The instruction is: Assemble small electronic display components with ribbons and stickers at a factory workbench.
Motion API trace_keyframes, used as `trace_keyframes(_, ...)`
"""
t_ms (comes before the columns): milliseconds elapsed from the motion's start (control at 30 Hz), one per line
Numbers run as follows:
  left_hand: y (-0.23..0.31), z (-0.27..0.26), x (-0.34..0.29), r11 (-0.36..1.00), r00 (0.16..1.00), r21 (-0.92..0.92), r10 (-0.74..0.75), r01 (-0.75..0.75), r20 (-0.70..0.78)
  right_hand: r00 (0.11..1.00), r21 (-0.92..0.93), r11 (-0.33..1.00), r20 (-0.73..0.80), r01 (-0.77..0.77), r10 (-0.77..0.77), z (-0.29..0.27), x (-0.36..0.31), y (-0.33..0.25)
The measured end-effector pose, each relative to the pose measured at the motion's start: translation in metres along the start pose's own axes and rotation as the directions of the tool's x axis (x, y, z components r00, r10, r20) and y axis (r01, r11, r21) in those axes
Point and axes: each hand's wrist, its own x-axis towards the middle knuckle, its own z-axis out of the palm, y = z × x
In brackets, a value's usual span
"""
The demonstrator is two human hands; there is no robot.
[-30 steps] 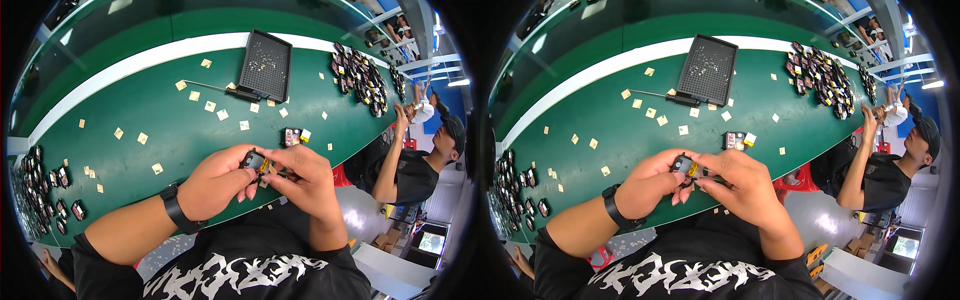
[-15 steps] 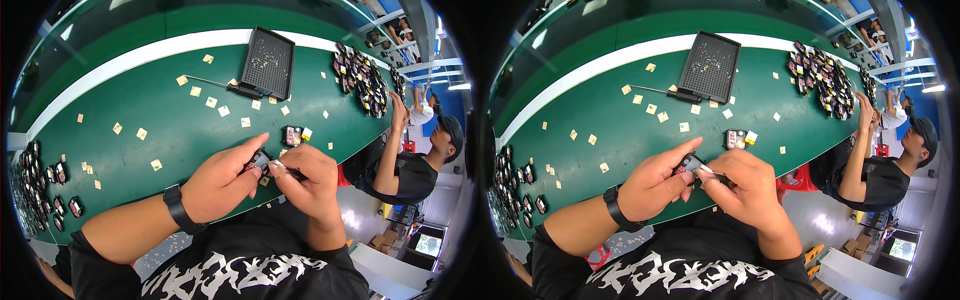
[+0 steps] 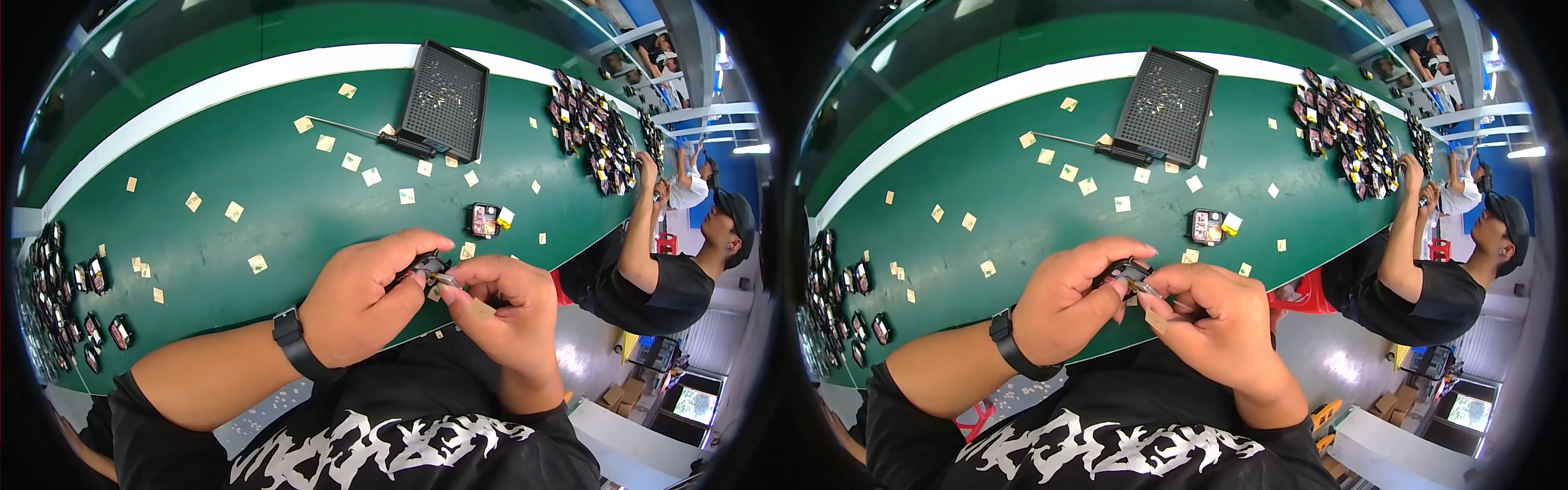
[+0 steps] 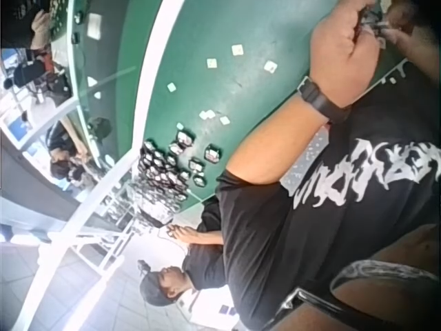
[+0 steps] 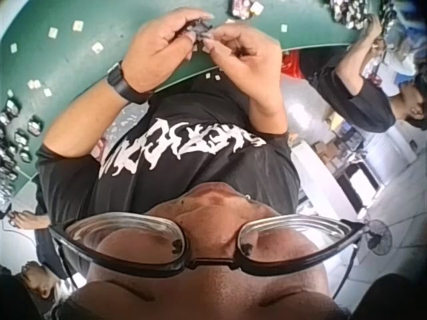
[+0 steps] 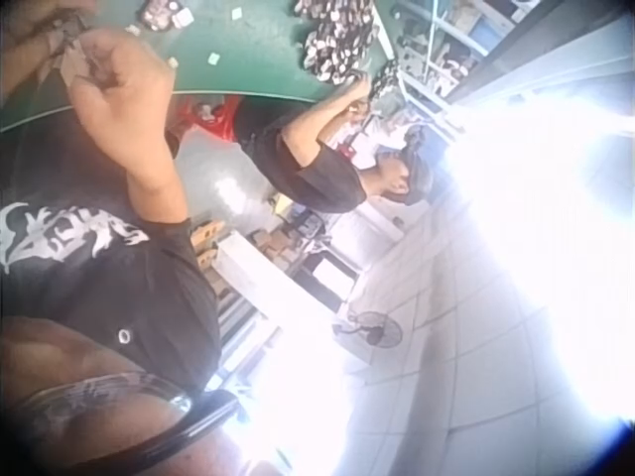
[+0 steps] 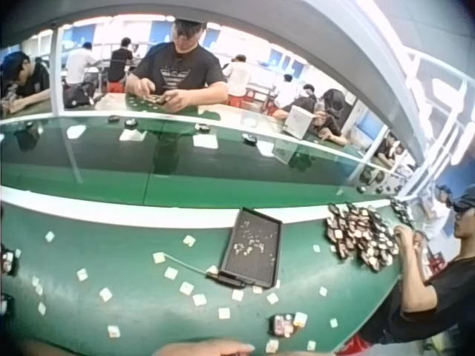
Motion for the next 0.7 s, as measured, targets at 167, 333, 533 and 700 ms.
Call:
trace_keyframes(167,-0.001,0.005,0.000,1.000,0.998,-0.004,0.013,-0.014,-0.066,0.989,-0.125,0.981,0.000,0.146,-0.147,0.001,0.002,-0.003)
trace_keyframes(333,0.001,0.003,0.000,0.999,1.000,0.043,0.000,0.001,-0.023,0.979,-0.189,0.963,-0.030,0.194,-0.203,0.004,-0.001,-0.005)
trace_keyframes(533,-0.001,0.002,-0.001,0.996,0.999,0.088,0.024,-0.022,-0.025,0.950,-0.250,0.927,-0.068,0.280,-0.305,0.010,0.000,-0.001)
trace_keyframes(700,-0.007,0.007,0.001,0.985,0.987,0.110,0.144,-0.136,-0.072,0.958,-0.283,0.926,-0.072,0.248,-0.279,0.015,0.001,-0.004)
